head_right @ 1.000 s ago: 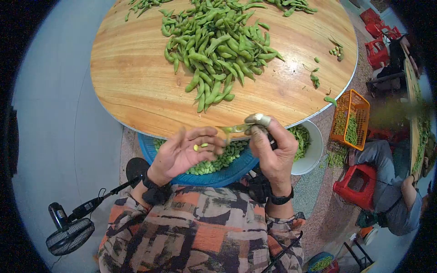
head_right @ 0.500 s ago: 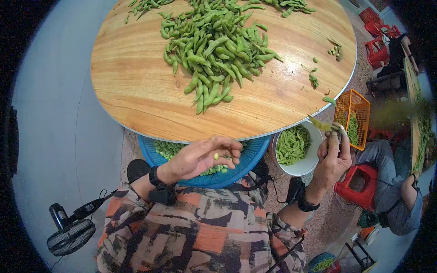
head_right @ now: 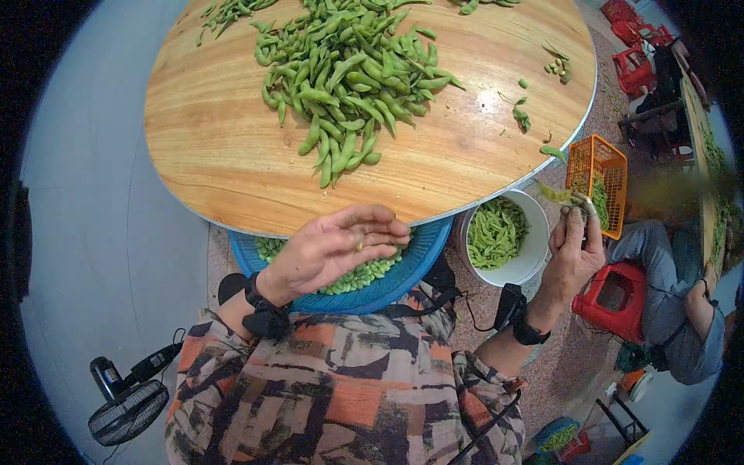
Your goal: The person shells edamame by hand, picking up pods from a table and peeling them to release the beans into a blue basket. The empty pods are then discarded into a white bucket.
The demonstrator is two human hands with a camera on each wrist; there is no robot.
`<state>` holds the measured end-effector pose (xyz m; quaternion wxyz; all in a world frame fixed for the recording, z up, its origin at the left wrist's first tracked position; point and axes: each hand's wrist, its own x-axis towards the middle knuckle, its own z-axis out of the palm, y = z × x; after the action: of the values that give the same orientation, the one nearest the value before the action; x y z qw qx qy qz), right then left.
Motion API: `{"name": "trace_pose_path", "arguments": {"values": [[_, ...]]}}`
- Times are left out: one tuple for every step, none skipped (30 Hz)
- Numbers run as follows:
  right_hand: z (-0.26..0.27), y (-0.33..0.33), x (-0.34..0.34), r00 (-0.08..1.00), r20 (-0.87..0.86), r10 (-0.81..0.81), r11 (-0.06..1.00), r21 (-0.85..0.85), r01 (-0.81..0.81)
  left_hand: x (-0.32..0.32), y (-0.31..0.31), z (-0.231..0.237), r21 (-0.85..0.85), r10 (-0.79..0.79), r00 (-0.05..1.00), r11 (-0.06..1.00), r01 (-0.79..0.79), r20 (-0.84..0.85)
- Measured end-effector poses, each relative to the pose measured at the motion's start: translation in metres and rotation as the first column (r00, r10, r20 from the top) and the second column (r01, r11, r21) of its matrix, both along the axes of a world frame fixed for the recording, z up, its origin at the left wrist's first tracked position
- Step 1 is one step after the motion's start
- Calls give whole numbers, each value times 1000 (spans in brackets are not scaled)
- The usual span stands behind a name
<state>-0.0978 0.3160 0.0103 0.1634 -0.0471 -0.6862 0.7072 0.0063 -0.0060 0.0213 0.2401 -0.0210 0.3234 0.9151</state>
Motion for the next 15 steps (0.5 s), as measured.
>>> {"name": "trace_pose_path", "arguments": {"values": [[1,-1,0,1000,-2,0,1000,-2,0,-5,1,2,54,25,998,998,-28,57],[4,-2,1,1000,2,7,1000,-11,-7,-9,1,4,51,25,998,998,-28,54],[7,-3,2,1000,6,13,1000,-21,-13,-14,0,5,175,41,994,983,-58,97],[13,-7,7,1000,2,12,1000,-23,-12,-19,2,7,296,50,988,951,-91,143],[21,-15,14,995,40,89,996,-9,-88,-24,6,10,223,88,985,967,-121,150],[25,-22,19,984,79,161,987,1,-162,-30,8,9,221,84,985,968,-116,148],[24,-27,23,966,38,256,965,49,-258,-38,11,8,175,90,983,978,-117,159],[24,-35,25,968,34,249,967,50,-251,-47,14,6,130,95,981,985,-117,168],[25,-43,26,968,26,251,967,47,-252,-58,19,7,131,88,982,985,-111,164],[25,-47,24,967,17,255,966,44,-255,-70,25,9,41,107,983,993,-114,150],[25,-42,20,962,52,269,962,29,-271,-84,32,12,-50,126,983,991,-120,133],[25,-46,16,963,47,267,963,28,-268,-99,42,19,-122,133,988,985,-123,78],[27,-49,12,981,31,189,982,-31,-188,-115,55,27,-191,139,990,973,-132,23],[29,-51,10,993,21,112,990,-92,-109,-133,70,33,-291,105,994,951,-106,-20],[24,-46,8,991,-25,132,984,-120,-134,-151,80,36,-391,65,996,917,-84,-61]]}}
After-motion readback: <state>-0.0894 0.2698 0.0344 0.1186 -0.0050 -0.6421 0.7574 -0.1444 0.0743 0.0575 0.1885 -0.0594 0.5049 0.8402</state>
